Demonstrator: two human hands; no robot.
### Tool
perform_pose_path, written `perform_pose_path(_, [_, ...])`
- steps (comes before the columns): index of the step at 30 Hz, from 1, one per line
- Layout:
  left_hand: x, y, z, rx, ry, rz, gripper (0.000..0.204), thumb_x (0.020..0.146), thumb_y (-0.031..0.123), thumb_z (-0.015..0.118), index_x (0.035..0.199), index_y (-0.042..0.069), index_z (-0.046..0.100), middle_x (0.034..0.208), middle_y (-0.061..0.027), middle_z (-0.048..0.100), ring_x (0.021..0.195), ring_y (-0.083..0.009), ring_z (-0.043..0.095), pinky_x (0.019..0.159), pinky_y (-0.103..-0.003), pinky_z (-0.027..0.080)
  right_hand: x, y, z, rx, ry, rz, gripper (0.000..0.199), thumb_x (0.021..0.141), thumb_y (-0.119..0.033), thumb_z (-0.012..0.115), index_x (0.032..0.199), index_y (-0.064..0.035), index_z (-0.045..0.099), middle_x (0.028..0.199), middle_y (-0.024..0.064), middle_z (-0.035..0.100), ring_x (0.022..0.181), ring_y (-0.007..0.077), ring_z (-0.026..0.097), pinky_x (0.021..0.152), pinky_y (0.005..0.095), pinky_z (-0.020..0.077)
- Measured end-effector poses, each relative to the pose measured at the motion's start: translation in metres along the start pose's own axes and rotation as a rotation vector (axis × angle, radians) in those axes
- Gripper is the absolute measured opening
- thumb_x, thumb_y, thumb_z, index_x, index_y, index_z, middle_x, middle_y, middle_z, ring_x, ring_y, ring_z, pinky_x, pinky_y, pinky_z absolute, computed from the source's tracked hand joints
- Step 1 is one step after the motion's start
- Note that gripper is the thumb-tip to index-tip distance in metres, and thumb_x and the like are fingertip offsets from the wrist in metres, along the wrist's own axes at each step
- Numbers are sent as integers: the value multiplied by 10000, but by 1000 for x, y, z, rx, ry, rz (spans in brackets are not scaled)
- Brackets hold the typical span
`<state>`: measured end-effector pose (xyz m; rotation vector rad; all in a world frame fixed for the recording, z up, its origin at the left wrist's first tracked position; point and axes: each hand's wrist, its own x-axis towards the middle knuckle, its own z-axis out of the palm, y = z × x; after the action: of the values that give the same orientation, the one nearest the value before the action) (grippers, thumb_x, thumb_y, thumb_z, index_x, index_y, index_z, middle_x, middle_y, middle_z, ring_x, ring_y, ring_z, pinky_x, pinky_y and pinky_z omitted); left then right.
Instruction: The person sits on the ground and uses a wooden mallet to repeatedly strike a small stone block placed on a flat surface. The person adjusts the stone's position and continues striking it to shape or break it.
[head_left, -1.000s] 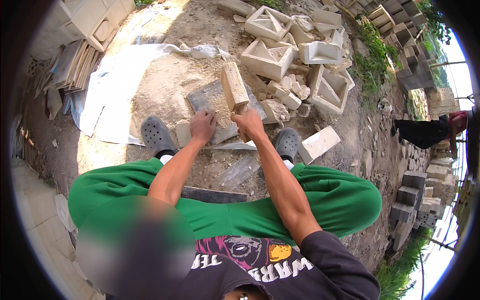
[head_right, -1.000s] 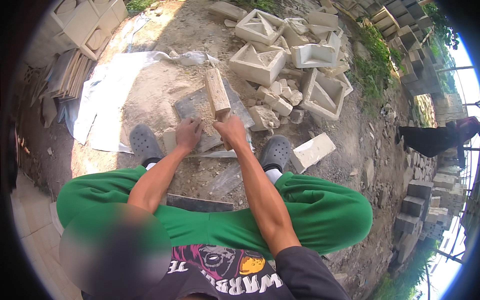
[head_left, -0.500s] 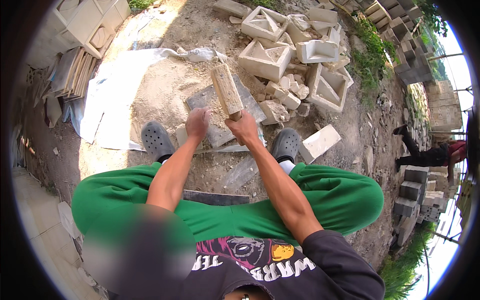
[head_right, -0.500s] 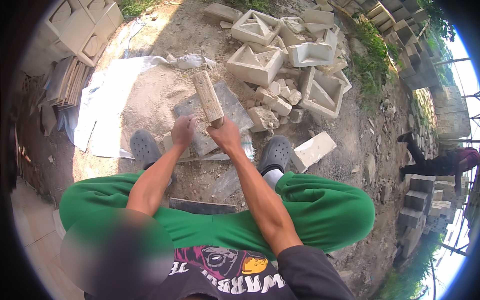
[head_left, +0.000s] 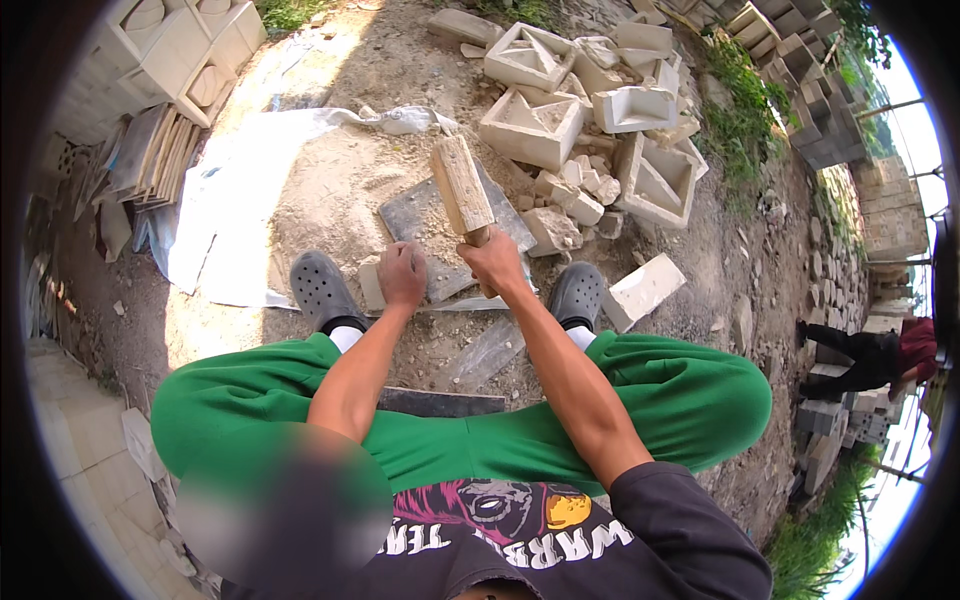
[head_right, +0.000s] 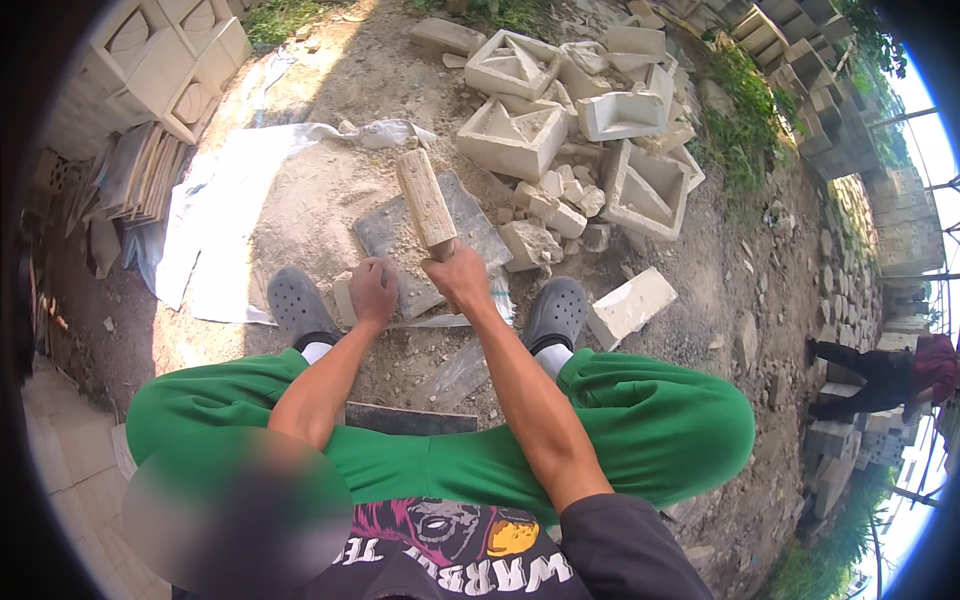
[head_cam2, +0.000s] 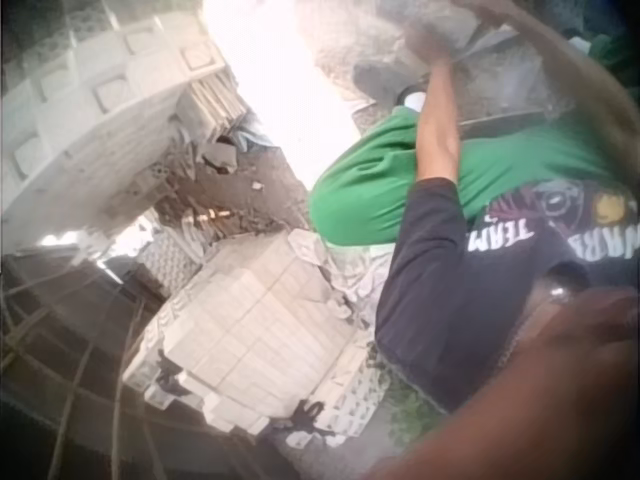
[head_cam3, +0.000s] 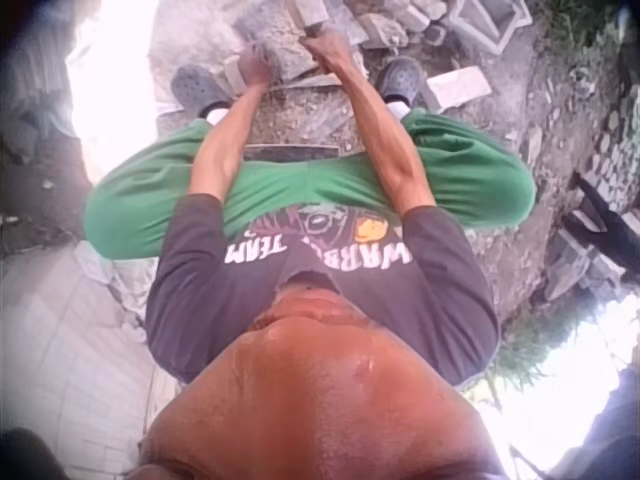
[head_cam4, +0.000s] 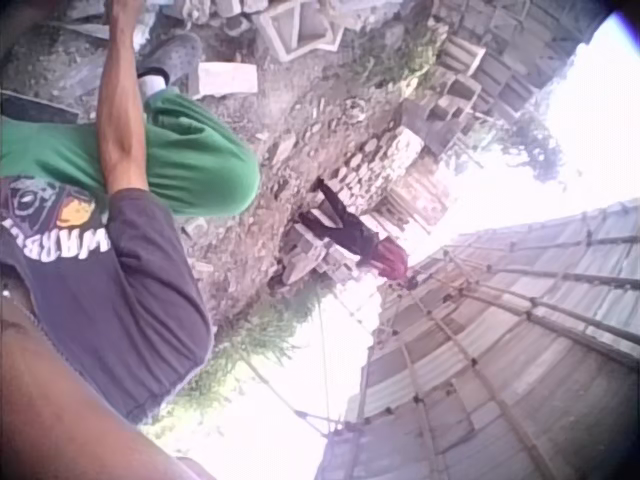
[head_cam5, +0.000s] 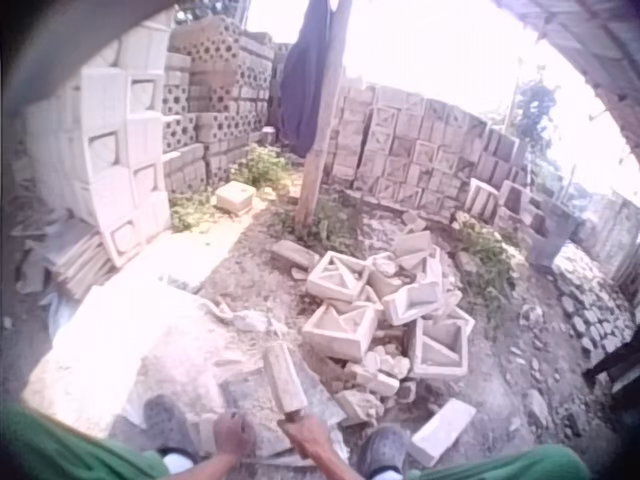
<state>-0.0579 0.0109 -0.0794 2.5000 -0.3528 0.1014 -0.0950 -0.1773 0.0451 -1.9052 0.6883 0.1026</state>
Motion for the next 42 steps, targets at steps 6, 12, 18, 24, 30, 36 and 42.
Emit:
perform_pose_path(6, [2, 7, 1, 64, -39, 36, 420, 914, 250, 634, 1307, 101, 639, 1387, -115, 563, 1308, -315, 486, 1093, -453, 354, -7, 34, 2, -294, -211, 247, 420, 713, -280, 710, 892, 101, 715, 895, 309, 710, 903, 414, 716, 802, 466, 549])
perform_pose_path(12, [-3, -5, 12, 302, -137, 122, 545, 972, 345, 537, 1452, 88, 528, 1563, -123, 439, 1445, -312, 380, 1187, -490, 241, -7, 6, 9, -241, -34, -14, 422, 716, -314, 725, 951, 36, 733, 854, 253, 723, 828, 391, 725, 757, 450, 560])
perform_pose_path(18, [6, 2, 4, 271, -246, 115, 537, 1001, 349, 506, 1471, 91, 509, 1571, -77, 443, 1476, -292, 348, 1201, -504, 217, -8, 16, 22, -286, -88, -13, 428, 702, -329, 753, 966, 8, 737, 854, 235, 726, 800, 370, 728, 737, 447, 563])
perform_pose_path(24, [9, 5, 2, 241, -280, 105, 511, 1013, 327, 505, 1469, 97, 512, 1570, -59, 446, 1478, -270, 355, 1203, -499, 220, 12, 42, 13, -361, -165, 150, 413, 724, -304, 725, 1013, -9, 743, 908, 250, 727, 888, 410, 710, 789, 458, 556])
perform_pose_path(30, [4, -1, 3, 167, -200, 116, 521, 989, 311, 543, 1455, 79, 520, 1542, -81, 481, 1450, -279, 402, 1178, -500, 272, 2, 7, 15, -91, -3, -96, 363, 718, -318, 758, 847, 16, 702, 751, 195, 715, 643, 324, 682, 635, 427, 541])
perform_pose_path(36, [15, 0, -2, 95, -234, 103, 526, 973, 294, 559, 1446, 66, 523, 1528, -123, 491, 1433, -272, 434, 1162, -473, 310, 10, 56, 26, -419, -162, 87, 429, 707, -346, 763, 928, 21, 737, 803, 215, 728, 782, 340, 732, 734, 433, 564])
perform_pose_path(42, [15, -4, 5, 136, -233, 74, 514, 972, 262, 549, 1444, 60, 520, 1529, -145, 485, 1432, -275, 436, 1150, -473, 319, 9, 31, 11, -270, -73, 109, 448, 717, -353, 751, 965, 20, 737, 877, 229, 738, 853, 370, 732, 773, 441, 566])
